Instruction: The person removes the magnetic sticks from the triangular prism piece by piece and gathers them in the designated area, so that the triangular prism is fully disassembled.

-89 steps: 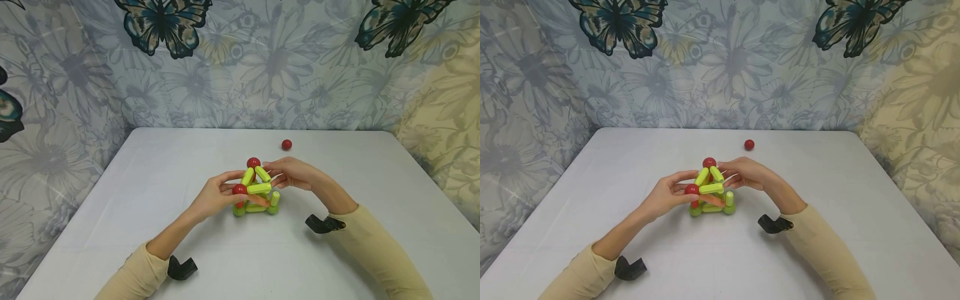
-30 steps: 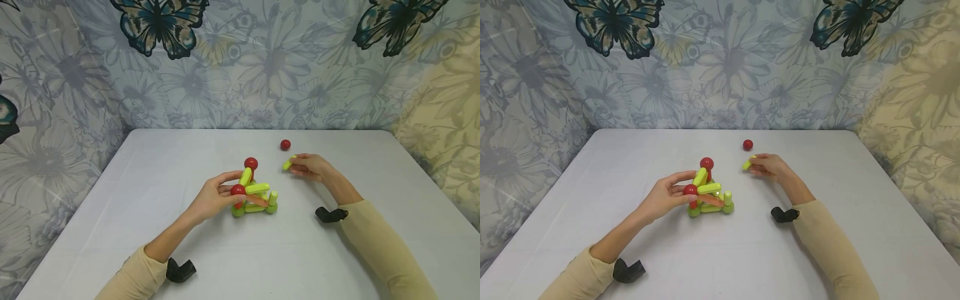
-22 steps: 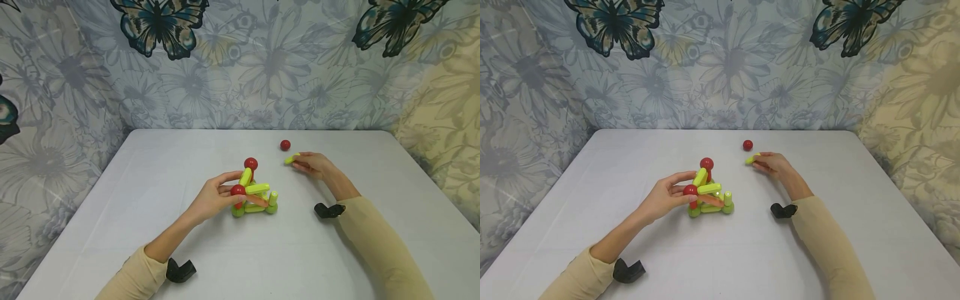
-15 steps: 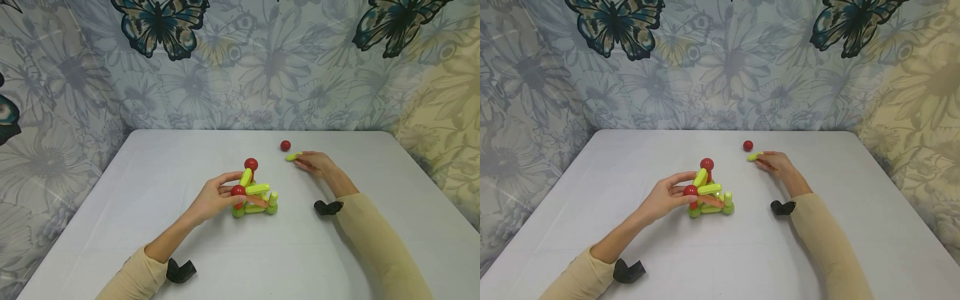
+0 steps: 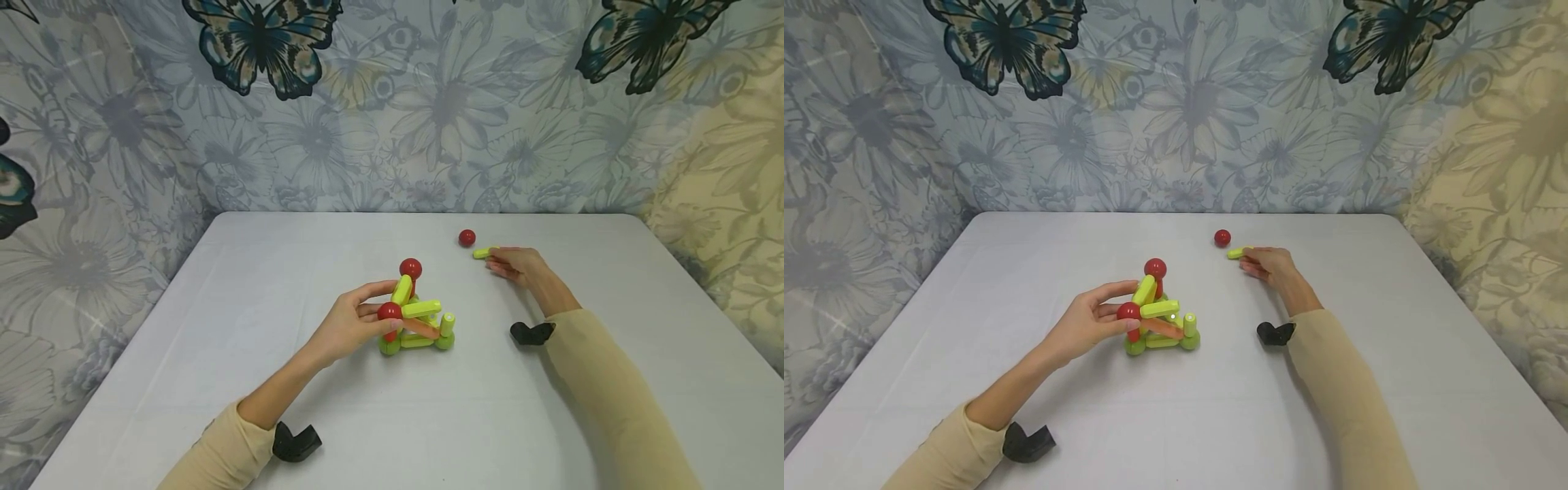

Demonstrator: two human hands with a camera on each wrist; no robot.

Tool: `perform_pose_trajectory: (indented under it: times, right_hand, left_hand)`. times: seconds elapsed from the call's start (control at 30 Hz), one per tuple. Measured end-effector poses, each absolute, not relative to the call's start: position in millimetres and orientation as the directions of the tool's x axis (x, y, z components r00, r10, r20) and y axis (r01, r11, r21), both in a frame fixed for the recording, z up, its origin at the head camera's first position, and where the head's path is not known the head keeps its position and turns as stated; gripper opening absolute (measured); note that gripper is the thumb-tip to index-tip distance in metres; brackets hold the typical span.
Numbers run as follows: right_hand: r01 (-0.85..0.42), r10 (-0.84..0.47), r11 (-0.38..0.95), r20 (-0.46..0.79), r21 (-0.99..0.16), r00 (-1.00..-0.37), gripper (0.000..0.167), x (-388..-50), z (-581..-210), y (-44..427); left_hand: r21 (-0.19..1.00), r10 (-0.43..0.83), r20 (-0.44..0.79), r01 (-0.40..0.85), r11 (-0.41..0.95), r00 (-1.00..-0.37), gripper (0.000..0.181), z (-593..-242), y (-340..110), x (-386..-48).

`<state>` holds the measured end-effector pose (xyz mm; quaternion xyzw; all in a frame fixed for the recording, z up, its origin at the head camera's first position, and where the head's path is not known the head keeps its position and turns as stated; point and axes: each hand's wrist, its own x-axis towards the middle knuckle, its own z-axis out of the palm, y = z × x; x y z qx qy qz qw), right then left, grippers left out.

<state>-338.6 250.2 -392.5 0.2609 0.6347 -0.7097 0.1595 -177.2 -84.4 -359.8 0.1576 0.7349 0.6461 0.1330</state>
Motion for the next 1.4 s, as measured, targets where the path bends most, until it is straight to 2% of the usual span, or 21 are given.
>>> perform_pose_trajectory:
  times: [0.17, 0.4, 0.6, 0.8, 1.03, 1.23, 1.4]
  right_hand:
    - [0.569, 0.11, -0.183, -0.592, -0.802, -0.799, 0.012, -343.4, -394.9, 252.4]
    - [0.586, 0.158, -0.218, -0.621, -0.781, -0.768, 0.014, -347.3, -396.4, 255.7]
    - [0.582, 0.168, -0.235, -0.622, -0.778, -0.764, 0.017, -347.3, -395.2, 257.5]
    - [0.58, 0.151, -0.232, -0.618, -0.781, -0.772, 0.014, -345.2, -394.8, 261.8]
    - [0.562, 0.117, -0.206, -0.591, -0.801, -0.798, 0.049, -339.1, -392.4, 264.1]
    - [0.511, -0.001, -0.253, -0.528, -0.821, -0.849, 0.063, -330.9, -385.4, 268.5]
    - [0.448, -0.099, -0.289, -0.439, -0.846, -0.893, 0.067, -322.3, -379.5, 268.0]
  left_hand:
    - [0.992, 0.4, 0.001, 0.051, 0.114, -0.917, 0.062, -360.2, -85.1, -176.6]
    - [0.993, 0.406, 0.006, 0.052, 0.101, -0.914, 0.062, -361.0, -84.5, -177.7]
    - [0.993, 0.397, -0.001, 0.046, 0.109, -0.918, 0.062, -360.4, -84.0, -177.4]
    - [0.992, 0.396, 0.002, 0.053, 0.117, -0.918, 0.061, -360.8, -83.6, -177.9]
    - [0.992, 0.399, 0.003, 0.052, 0.112, -0.917, 0.061, -361.0, -83.6, -178.2]
    - [0.994, 0.41, 0.005, 0.05, 0.099, -0.912, 0.061, -361.7, -84.7, -178.6]
    - [0.994, 0.412, 0.008, 0.051, 0.094, -0.911, 0.061, -362.1, -84.1, -178.6]
